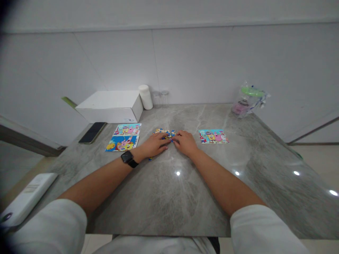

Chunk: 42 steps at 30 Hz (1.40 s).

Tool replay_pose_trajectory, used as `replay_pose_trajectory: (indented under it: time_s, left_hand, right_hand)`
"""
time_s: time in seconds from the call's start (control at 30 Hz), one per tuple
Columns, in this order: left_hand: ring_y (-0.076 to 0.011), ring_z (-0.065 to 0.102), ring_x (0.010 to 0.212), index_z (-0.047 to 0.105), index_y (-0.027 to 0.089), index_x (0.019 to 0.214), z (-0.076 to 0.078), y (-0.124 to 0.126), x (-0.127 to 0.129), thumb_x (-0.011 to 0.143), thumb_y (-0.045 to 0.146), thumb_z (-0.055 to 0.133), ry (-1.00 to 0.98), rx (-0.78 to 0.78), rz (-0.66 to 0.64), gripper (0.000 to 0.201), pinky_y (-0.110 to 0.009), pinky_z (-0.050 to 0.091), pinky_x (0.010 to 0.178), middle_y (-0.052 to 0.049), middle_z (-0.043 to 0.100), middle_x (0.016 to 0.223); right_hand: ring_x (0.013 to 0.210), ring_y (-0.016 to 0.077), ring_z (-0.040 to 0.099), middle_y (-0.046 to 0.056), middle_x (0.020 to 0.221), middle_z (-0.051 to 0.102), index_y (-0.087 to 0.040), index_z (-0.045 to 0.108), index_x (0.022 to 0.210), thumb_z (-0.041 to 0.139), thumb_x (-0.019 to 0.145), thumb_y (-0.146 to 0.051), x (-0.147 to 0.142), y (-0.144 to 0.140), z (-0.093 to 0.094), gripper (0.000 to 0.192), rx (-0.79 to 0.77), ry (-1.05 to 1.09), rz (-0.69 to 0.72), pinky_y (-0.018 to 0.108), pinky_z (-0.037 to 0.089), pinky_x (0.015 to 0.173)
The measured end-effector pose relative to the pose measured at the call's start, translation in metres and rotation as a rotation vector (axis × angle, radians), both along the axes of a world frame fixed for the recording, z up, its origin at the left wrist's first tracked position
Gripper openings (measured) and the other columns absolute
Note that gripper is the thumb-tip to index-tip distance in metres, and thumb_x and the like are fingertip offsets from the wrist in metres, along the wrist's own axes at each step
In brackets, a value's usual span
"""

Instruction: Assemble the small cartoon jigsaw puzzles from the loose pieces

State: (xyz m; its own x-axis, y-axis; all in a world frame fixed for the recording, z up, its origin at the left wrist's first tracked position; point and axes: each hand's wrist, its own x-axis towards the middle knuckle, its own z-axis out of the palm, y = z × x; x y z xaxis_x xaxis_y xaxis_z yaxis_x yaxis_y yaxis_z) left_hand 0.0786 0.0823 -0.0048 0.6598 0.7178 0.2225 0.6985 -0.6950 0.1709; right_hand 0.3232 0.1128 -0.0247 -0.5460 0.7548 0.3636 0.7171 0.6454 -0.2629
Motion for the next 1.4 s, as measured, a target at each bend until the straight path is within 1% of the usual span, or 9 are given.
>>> replay_pose_trajectory:
  time_s: [0.2,0.47,0.6,0.77,0.87,1.03,1.2,1.3,1.4]
  left_hand:
    - [-0.032,0.054,0.141,0.068,0.027,0.142,0.001,-0.002,0.002,0.102,0.035,0.062,0.005,0.018,0.021,0.041,-0.054,0.043,0.121,-0.012,0.058,0.153]
    - [-0.0303,0.055,0.139,0.073,0.028,0.134,0.001,-0.003,-0.004,0.103,0.034,0.06,-0.017,0.013,-0.015,0.034,-0.052,0.044,0.12,-0.011,0.061,0.15]
    - [-0.0301,0.054,0.14,0.073,0.029,0.134,0.001,-0.004,-0.007,0.104,0.035,0.06,-0.005,0.033,-0.037,0.034,-0.051,0.044,0.121,-0.01,0.059,0.152]
    - [-0.0309,0.054,0.139,0.072,0.031,0.136,0.003,-0.007,-0.008,0.104,0.036,0.059,0.033,0.054,-0.04,0.035,-0.052,0.045,0.119,-0.01,0.058,0.151]
    - [-0.0314,0.052,0.141,0.071,0.03,0.137,0.005,-0.01,-0.008,0.104,0.036,0.059,0.058,0.068,-0.043,0.036,-0.052,0.043,0.119,-0.011,0.057,0.152]
    - [-0.0323,0.049,0.144,0.071,0.03,0.139,0.01,-0.018,-0.002,0.105,0.04,0.058,0.106,0.071,-0.013,0.038,-0.053,0.037,0.124,-0.011,0.056,0.154]
    - [-0.0355,0.044,0.149,0.069,0.03,0.141,0.019,-0.031,0.01,0.104,0.051,0.057,0.169,0.035,0.019,0.044,-0.059,0.03,0.126,-0.013,0.053,0.157]
    - [-0.0364,0.044,0.148,0.069,0.03,0.141,0.023,-0.039,0.016,0.104,0.054,0.055,0.192,0.024,0.033,0.046,-0.06,0.03,0.125,-0.013,0.051,0.158]
    - [-0.0352,0.047,0.143,0.07,0.029,0.139,0.025,-0.049,0.022,0.105,0.053,0.053,0.189,0.01,0.044,0.045,-0.057,0.033,0.123,-0.013,0.056,0.151]
  right_hand:
    - [0.11,0.0264,0.063,0.011,0.118,0.072,-0.023,0.081,0.113,0.064,0.1,-0.032,-0.002,-0.004,0.006,0.023,-0.033,-0.074,-0.041,0.039,0.047,0.098]
    - [0.118,0.0273,0.06,0.012,0.127,0.068,-0.025,0.077,0.127,0.06,0.102,-0.035,-0.006,-0.008,0.011,0.032,-0.061,-0.127,-0.058,0.041,0.044,0.103]
    - [0.119,0.0284,0.059,0.012,0.131,0.067,-0.025,0.076,0.128,0.062,0.099,-0.034,-0.01,-0.008,0.016,0.034,-0.105,-0.157,-0.078,0.042,0.044,0.103]
    - [0.119,0.0279,0.06,0.01,0.127,0.069,-0.025,0.077,0.121,0.064,0.097,-0.029,-0.016,-0.006,0.022,0.028,-0.174,-0.157,-0.083,0.04,0.044,0.103]
    - [0.12,0.0284,0.061,0.011,0.129,0.069,-0.024,0.075,0.126,0.064,0.097,-0.031,-0.019,-0.009,0.025,0.032,-0.179,-0.156,-0.107,0.041,0.044,0.103]
    - [0.122,0.0303,0.061,0.012,0.129,0.068,-0.025,0.076,0.123,0.06,0.1,-0.035,-0.021,-0.018,0.034,0.03,-0.195,-0.246,-0.154,0.043,0.044,0.103]
    - [0.122,0.0301,0.062,0.012,0.129,0.069,-0.025,0.077,0.121,0.062,0.098,-0.032,-0.02,-0.019,0.043,0.028,-0.245,-0.314,-0.161,0.041,0.046,0.101]
    - [0.118,0.0305,0.065,0.012,0.124,0.071,-0.024,0.079,0.117,0.064,0.097,-0.034,-0.018,-0.02,0.047,0.027,-0.253,-0.332,-0.166,0.04,0.048,0.099]
    - [0.113,0.0306,0.067,0.014,0.121,0.072,-0.022,0.08,0.112,0.066,0.096,-0.036,-0.018,-0.024,0.051,0.026,-0.263,-0.357,-0.182,0.039,0.05,0.094]
